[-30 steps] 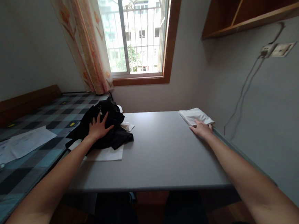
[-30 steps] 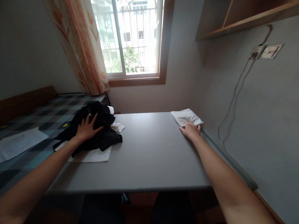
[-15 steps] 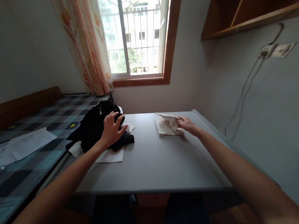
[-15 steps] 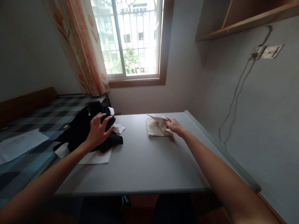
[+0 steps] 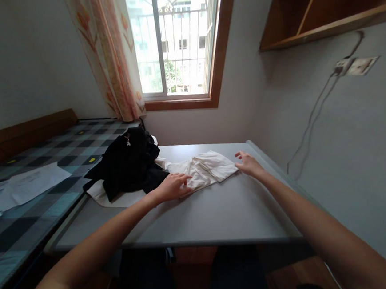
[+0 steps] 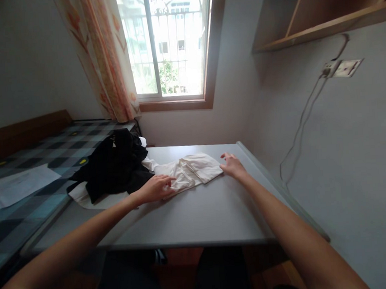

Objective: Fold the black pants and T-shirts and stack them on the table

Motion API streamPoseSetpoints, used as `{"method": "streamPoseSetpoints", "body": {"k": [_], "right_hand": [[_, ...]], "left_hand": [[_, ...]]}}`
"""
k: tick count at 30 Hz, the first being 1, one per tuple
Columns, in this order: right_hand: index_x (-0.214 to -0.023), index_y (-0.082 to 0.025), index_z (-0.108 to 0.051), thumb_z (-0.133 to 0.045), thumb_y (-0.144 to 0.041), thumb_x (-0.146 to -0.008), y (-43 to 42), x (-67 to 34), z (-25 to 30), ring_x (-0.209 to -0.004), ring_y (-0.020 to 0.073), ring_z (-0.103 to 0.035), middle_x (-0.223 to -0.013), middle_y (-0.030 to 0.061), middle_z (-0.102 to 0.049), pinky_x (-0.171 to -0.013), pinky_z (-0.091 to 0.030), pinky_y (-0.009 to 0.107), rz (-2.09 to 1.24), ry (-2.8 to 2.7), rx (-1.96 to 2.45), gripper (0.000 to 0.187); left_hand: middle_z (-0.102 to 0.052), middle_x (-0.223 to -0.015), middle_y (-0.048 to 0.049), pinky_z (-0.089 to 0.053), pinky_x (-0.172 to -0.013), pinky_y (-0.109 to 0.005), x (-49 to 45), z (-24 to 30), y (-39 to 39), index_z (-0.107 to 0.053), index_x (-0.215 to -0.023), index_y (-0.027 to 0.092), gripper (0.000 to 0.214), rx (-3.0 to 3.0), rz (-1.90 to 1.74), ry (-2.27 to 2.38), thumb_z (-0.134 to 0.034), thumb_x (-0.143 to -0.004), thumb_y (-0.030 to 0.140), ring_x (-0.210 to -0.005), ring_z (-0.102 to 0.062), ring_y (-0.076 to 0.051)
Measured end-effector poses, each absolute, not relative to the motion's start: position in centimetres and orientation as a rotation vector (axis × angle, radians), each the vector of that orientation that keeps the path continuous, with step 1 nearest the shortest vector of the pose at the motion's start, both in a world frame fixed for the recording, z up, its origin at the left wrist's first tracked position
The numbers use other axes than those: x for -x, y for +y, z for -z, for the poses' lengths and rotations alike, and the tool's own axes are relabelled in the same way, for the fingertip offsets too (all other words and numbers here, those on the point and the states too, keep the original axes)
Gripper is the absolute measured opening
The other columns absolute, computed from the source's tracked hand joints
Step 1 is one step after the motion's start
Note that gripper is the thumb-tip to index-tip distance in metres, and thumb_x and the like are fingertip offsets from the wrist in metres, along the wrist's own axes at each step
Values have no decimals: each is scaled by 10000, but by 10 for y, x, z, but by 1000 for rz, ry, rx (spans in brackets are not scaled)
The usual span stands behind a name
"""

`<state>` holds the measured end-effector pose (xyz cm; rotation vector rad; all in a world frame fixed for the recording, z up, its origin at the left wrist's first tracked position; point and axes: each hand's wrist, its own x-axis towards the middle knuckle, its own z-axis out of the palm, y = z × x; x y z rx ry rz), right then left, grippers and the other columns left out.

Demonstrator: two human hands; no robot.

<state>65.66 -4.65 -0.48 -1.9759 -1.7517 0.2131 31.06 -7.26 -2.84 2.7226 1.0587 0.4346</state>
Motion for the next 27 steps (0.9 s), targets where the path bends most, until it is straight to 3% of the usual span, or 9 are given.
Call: {"method": "streamPoseSetpoints", "body": {"k": [3, 8, 11, 14, 19, 23, 24, 27], "right_hand": [[-1088, -195, -678, -695, -323, -766, -50, -644, 22, -1103, 276, -611, -1161, 144, -653, -963, -459, 383, -181, -2114, 1742, 347], [-1026, -246, -721, -693, -405, -787, -49, -612, 36, -1060, 265, -622, -1125, 103, -675, -933, -456, 368, -219, -2354, 1607, 288], [-961, -236, -717, -635, -356, -817, -45, -604, 38, -911, 241, -652, -1019, 98, -708, -802, -470, 320, -179, -2206, 1744, 204], [-973, -202, -671, -517, -368, -867, -39, -613, 34, -768, 222, -641, -882, 94, -719, -674, -447, 287, -183, -1892, 1809, 250], [-943, -164, -622, -444, -392, -867, -40, -666, 22, -776, 238, -618, -901, 137, -700, -649, -432, 293, -79, -1380, 1874, 299], [-1041, -155, -622, -536, -323, -814, -57, -704, 26, -871, 288, -610, -979, 164, -674, -728, -439, 351, 63, -1257, 2147, 295], [-1099, -151, -613, -551, -292, -801, -62, -707, 28, -920, 306, -600, -1033, 178, -658, -761, -439, 374, 152, -1275, 2177, 336], [-1201, -157, -597, -562, -225, -783, -70, -700, 35, -1062, 348, -543, -1187, 205, -585, -853, -423, 435, 396, -1427, 2136, 425]], "left_hand": [[-694, -957, -67, -452, -858, -362, -320, 32, -79, -688, -1092, 212, 383, -2721, -429, 1212, -649, -842, 500, -950, -631, -258], [-687, -1014, -87, -435, -884, -414, -331, 41, -90, -694, -986, 217, 183, -2711, -523, 1369, -599, -886, 337, -1020, -607, -285], [-687, -914, -65, -466, -811, -351, -328, 44, -88, -663, -920, 200, 144, -2478, -751, 1377, -552, -898, 291, -879, -637, -227], [-648, -801, -32, -477, -648, -270, -315, 38, -79, -598, -859, 187, 156, -2102, -1121, 1317, -532, -880, 327, -697, -610, -167], [-529, -675, 14, -463, -573, -243, -266, 21, -63, -513, -786, 200, 215, -1712, -1563, 1327, -509, -839, 409, -645, -555, -152], [-517, -829, -17, -501, -669, -293, -233, 29, -63, -506, -761, 204, 142, -1891, -1550, 1552, -563, -755, 334, -777, -564, -180], [-518, -905, -33, -513, -729, -327, -229, 33, -66, -529, -815, 202, 156, -1962, -1548, 1619, -595, -721, 307, -847, -569, -201], [-491, -1186, -116, -449, -946, -468, -233, 41, -77, -555, -1122, 195, 457, -2220, -1512, 1818, -636, -672, 188, -1145, -510, -301]]}}
